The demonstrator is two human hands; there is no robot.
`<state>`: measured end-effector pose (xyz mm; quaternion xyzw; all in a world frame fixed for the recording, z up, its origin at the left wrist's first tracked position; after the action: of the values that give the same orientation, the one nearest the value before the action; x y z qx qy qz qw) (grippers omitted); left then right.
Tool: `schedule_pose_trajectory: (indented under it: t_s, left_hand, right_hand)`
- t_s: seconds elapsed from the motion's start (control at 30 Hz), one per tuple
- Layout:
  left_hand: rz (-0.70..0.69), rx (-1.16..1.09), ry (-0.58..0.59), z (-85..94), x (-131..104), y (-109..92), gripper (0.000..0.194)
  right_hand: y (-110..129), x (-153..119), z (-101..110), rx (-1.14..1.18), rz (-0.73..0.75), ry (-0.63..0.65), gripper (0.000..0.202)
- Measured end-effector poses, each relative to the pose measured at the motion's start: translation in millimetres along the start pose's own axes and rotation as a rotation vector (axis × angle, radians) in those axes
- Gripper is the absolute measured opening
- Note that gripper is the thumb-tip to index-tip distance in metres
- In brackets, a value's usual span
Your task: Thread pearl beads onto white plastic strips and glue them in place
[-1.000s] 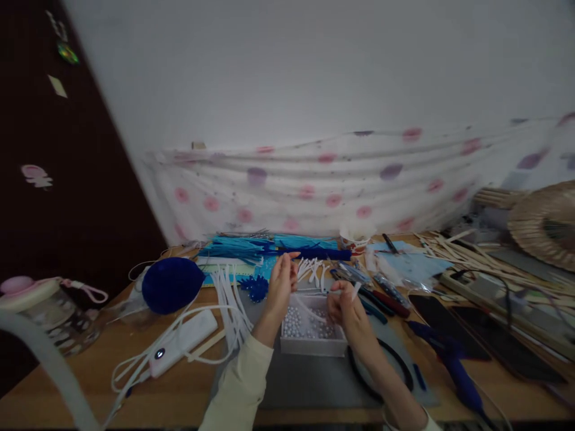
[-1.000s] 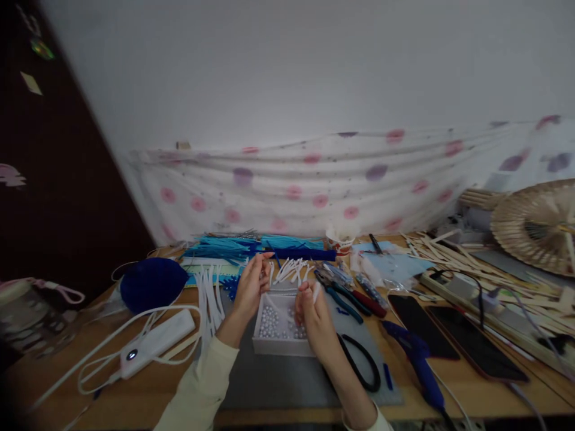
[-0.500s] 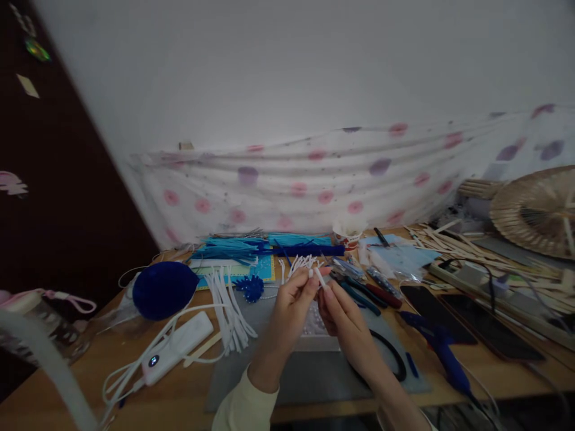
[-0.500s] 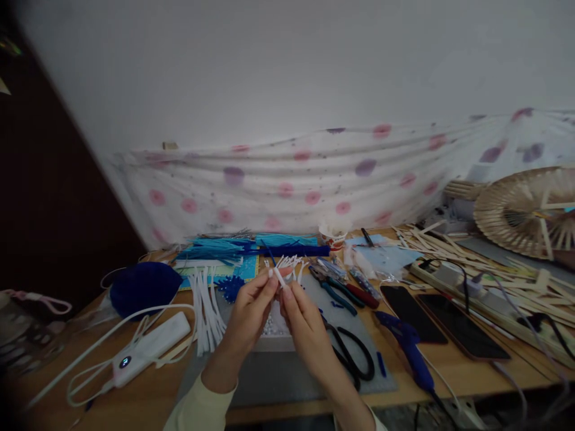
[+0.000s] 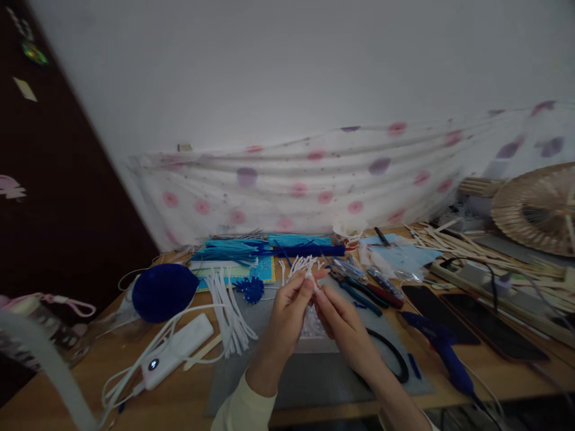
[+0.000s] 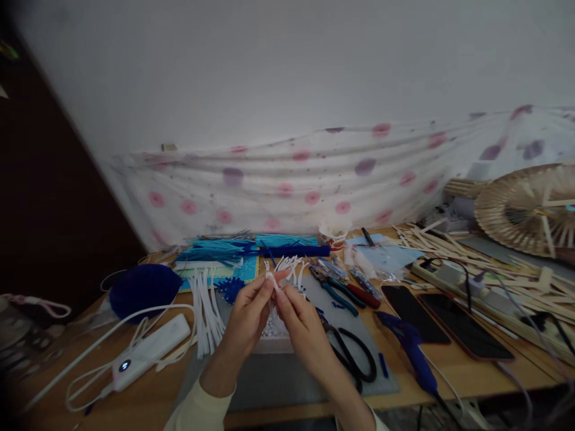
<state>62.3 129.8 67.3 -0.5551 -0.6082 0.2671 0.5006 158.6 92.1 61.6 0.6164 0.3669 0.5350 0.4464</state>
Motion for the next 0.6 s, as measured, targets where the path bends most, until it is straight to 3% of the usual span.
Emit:
schedule_pose_trajectory:
  t_s: [0.33, 0.47, 0.6]
  left_hand:
    - [0.074, -0.222, -0.113, -1.3, 5, -6, 0.039]
    - [0.114, -0.369, -0.197, 8.4, 16, -12, 0.039]
    - [0.172, -0.48, -0.284, 21.8, 26, -13, 0.025]
  right_hand:
    - [-9, 4, -2, 0.108, -0.059, 0.046, 0.057]
    - [-26, 5, -1, 0.235, -0.112, 0.071, 0.059]
    - [-44, 2, 2, 0.396, -0.165, -0.022, 0.05]
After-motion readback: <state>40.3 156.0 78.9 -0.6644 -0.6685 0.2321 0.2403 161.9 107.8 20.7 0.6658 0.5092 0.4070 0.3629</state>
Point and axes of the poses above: each hand's wrist, its own x-axis towards the middle knuckle, its own z-axis out of the back of the hand, y = z × x, the point moved 8 cm from there along x, towards the middle knuckle, and after that the axes turned 8 degrees about -y, right-handed, at the moved point
